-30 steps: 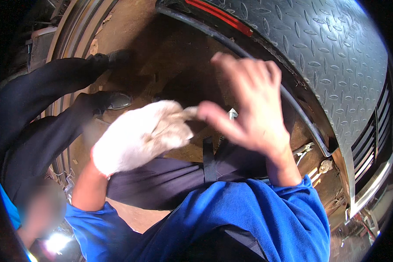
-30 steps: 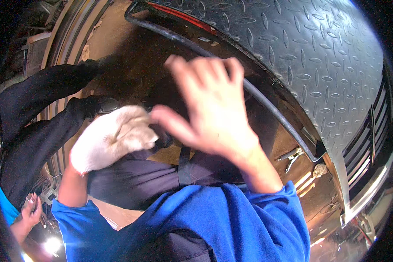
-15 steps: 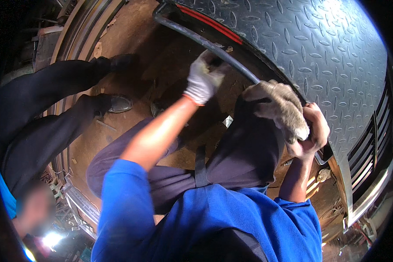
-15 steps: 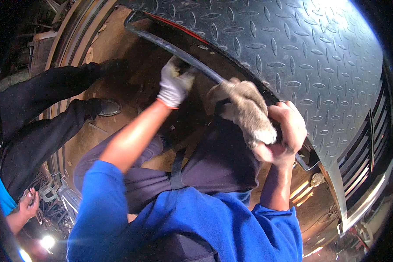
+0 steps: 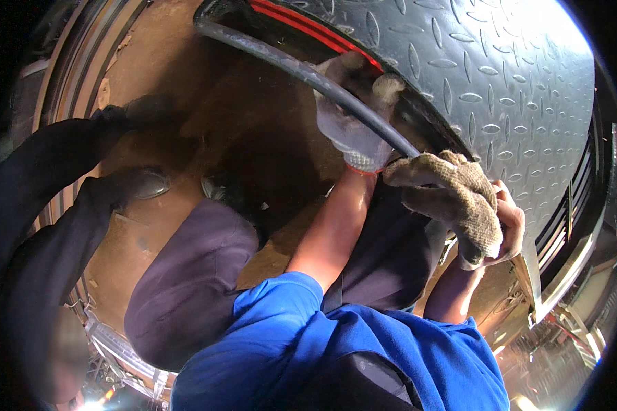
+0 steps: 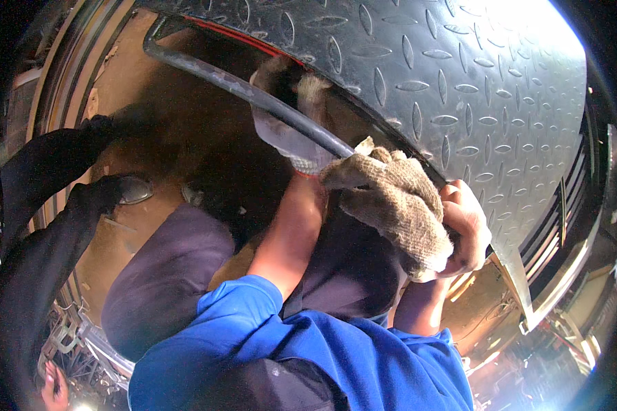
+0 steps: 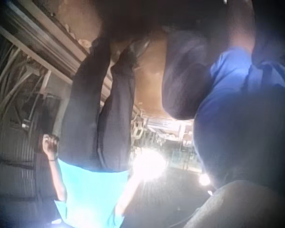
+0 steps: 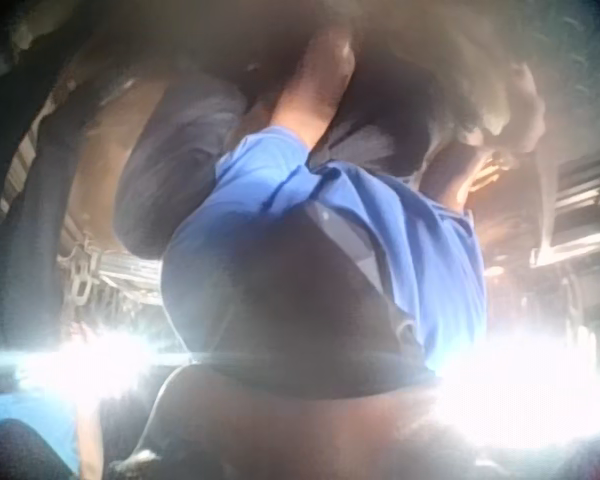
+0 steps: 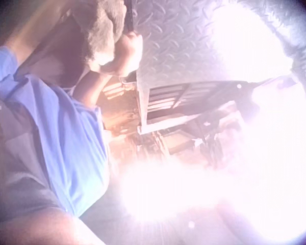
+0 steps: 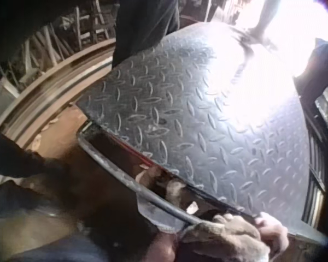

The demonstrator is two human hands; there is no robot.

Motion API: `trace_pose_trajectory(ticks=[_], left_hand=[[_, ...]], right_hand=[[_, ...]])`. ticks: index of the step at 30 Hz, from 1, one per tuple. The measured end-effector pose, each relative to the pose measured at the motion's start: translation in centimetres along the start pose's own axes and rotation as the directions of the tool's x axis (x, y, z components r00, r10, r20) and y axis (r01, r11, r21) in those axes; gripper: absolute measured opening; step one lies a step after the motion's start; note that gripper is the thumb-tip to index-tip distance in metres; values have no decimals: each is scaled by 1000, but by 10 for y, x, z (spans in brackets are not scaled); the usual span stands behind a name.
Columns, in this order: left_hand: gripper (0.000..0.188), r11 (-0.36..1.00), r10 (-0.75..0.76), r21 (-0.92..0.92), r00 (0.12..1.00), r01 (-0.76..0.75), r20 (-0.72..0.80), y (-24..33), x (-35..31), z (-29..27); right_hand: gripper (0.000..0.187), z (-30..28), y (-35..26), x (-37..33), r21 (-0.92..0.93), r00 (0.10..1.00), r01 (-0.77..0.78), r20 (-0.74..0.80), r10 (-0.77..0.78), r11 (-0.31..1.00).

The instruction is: The person sits on the floor and wipes the underside and edges of a large diamond-plate metal structure with a cloth. They focus on cleaning the seams and corners along the bottom edge while another person works on the top surface.

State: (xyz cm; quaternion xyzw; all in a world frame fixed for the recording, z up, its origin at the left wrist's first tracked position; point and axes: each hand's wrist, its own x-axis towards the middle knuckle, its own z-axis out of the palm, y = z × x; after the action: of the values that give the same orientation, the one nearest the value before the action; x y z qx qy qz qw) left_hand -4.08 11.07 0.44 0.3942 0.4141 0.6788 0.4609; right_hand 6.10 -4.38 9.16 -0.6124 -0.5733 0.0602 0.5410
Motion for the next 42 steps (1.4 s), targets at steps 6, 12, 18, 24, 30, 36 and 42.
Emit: trace_pose_trajectory(ticks=[6,12,18,24,30,36,42], left_hand=[[23,996,90,13,996,-90,-22,0,5,3],[29,979,199,20,977,-201,74,-3,18,-6],[29,983,177,38,980,-181,91,-10,18,-7],[32,982,186,-27,975,-185,121,1,15,-10],[31,987,150,39,981,-156,122,-1,8,-13],[35,982,162,78,979,-173,125,-16,-3,2],[32,897,318,318,948,-307,18,-20,4,-6]], right_hand=[[38,-3,-4,2,-87,999,-9,47,13,996],[38,-6,2,-1,2,999,-17,46,17,1000],[36,-3,1,-5,-83,1000,-3,-5,2,997],[32,3,-5,-1,-79,1000,-9,8,10,997],[31,5,-8,7,-269,998,52,-4,-55,962],[49,-14,0,13,-192,984,141,134,-116,971],[47,-4,-7,18,-200,973,156,198,-116,967]])
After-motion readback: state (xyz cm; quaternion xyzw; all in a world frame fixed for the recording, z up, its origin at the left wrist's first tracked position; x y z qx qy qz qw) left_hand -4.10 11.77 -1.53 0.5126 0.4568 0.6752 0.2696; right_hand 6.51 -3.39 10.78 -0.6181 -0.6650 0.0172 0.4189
